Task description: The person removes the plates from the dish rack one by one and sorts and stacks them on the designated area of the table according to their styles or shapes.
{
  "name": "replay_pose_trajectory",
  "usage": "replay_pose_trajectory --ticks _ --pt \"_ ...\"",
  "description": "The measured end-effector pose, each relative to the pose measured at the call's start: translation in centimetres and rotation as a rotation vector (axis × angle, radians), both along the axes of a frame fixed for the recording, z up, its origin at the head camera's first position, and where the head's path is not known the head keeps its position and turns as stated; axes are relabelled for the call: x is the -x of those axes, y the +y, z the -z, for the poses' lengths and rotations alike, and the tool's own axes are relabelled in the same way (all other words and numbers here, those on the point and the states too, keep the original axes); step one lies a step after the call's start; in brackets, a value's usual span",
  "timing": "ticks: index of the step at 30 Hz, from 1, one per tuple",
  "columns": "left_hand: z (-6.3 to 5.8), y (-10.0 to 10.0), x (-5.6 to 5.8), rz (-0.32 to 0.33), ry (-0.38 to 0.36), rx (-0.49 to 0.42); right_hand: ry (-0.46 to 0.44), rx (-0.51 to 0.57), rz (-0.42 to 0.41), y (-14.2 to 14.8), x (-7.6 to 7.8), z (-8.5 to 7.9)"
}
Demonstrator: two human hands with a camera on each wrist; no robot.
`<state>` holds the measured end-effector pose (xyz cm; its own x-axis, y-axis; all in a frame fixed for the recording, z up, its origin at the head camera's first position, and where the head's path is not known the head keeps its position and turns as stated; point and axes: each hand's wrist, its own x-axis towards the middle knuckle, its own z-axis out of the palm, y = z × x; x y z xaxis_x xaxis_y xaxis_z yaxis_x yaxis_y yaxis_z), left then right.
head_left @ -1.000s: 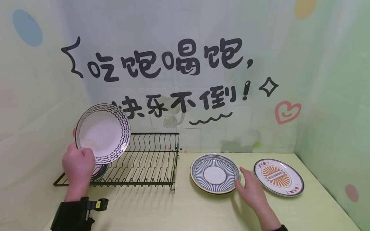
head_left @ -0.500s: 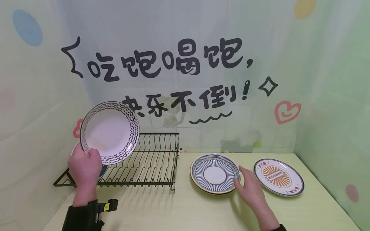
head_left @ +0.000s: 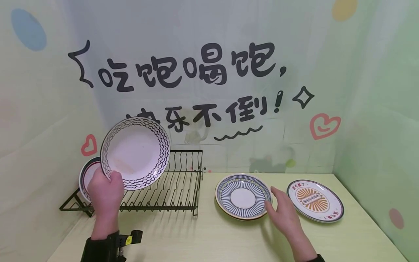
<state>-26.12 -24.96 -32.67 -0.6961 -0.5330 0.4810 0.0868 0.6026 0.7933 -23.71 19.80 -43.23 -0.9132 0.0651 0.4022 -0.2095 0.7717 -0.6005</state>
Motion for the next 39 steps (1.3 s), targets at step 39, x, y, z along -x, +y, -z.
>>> replay_pose_trajectory --ticks 39 --pt "2.3 5.4 -1.9 0.144 0.070 -0.075 0.185 0.096 -0.025 -1.0 -0.5 -2.2"
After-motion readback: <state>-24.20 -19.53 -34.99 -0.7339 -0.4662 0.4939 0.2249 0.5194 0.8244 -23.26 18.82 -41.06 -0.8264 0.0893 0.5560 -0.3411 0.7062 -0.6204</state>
